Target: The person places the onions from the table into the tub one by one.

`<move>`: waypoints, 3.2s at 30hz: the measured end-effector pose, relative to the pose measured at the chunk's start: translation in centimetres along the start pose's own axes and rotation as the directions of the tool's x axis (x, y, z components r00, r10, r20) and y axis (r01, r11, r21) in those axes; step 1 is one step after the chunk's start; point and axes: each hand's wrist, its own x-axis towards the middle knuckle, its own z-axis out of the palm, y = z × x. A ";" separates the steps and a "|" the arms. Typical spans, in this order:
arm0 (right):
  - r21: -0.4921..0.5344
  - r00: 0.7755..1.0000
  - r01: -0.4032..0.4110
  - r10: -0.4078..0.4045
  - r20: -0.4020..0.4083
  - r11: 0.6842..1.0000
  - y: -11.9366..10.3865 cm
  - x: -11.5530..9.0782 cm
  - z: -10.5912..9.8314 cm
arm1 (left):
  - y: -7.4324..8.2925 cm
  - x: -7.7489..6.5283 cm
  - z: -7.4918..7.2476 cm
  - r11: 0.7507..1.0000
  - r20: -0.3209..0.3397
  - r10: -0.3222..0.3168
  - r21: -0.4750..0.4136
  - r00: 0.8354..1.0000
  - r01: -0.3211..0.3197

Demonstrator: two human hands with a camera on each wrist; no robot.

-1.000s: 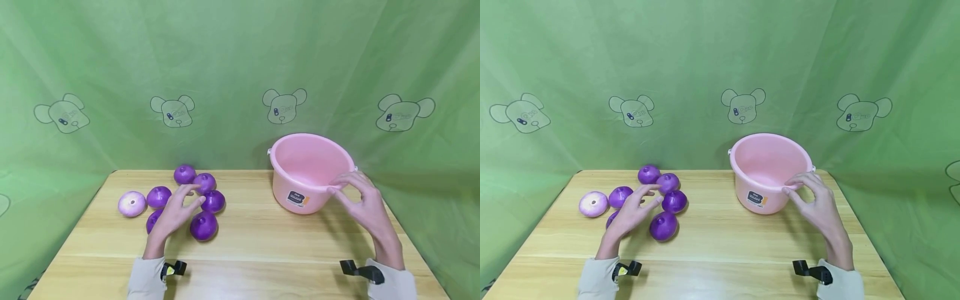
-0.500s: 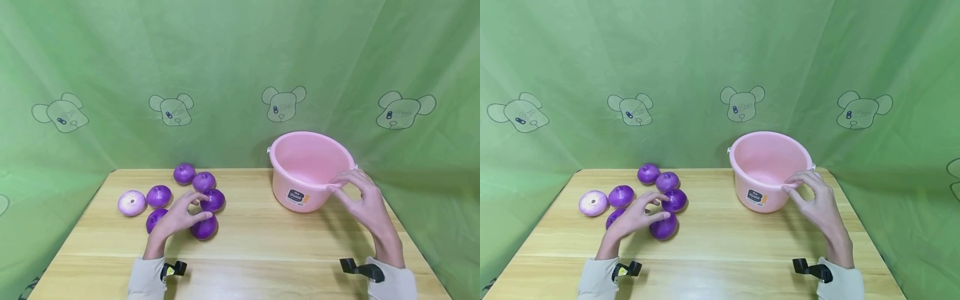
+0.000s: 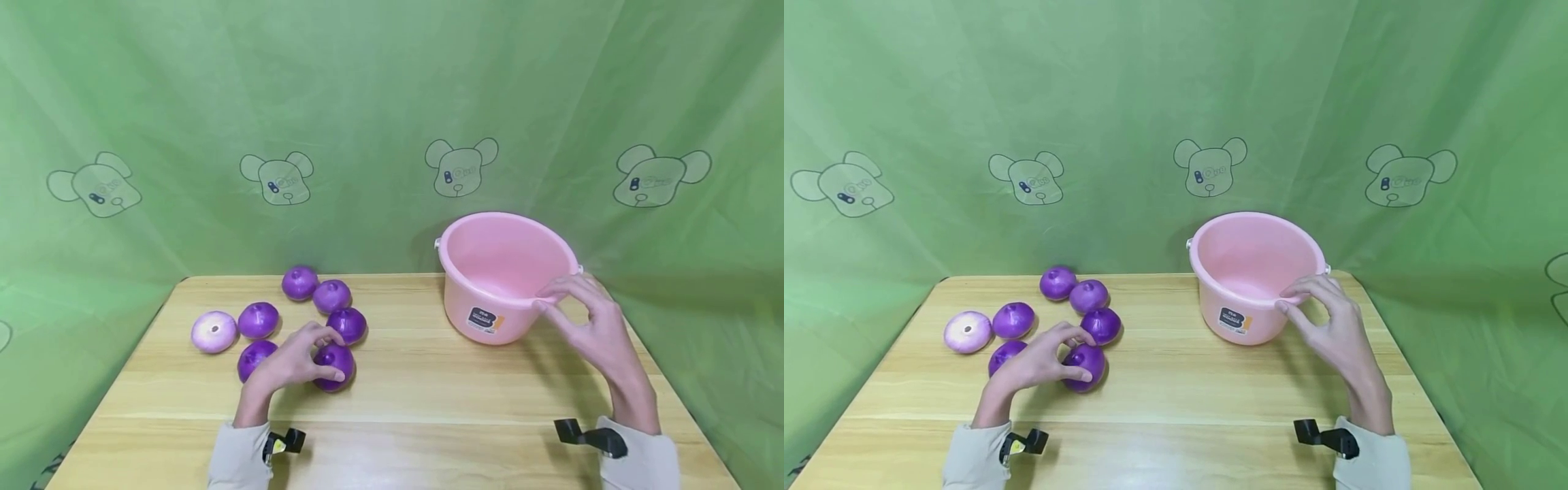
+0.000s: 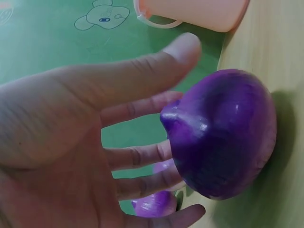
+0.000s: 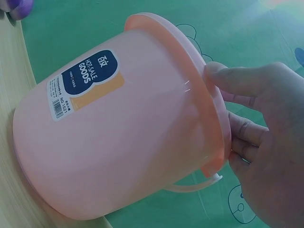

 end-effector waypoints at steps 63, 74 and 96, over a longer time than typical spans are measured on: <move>0.014 1.000 -0.006 0.005 0.021 1.000 0.2 0.0 0.7 | 1.3 -0.2 -0.1 0.997 0.113 0.045 0.049 0.993 -0.051; 0.061 0.999 -0.033 0.031 0.023 0.998 0.4 -0.2 0.8 | 1.2 -0.7 -0.1 0.985 0.044 0.170 -0.035 0.984 -0.169; 0.127 0.999 -0.042 0.042 -0.001 0.991 0.8 -0.2 0.7 | 1.8 0.7 -0.4 0.946 -0.273 0.222 -0.173 0.936 -0.274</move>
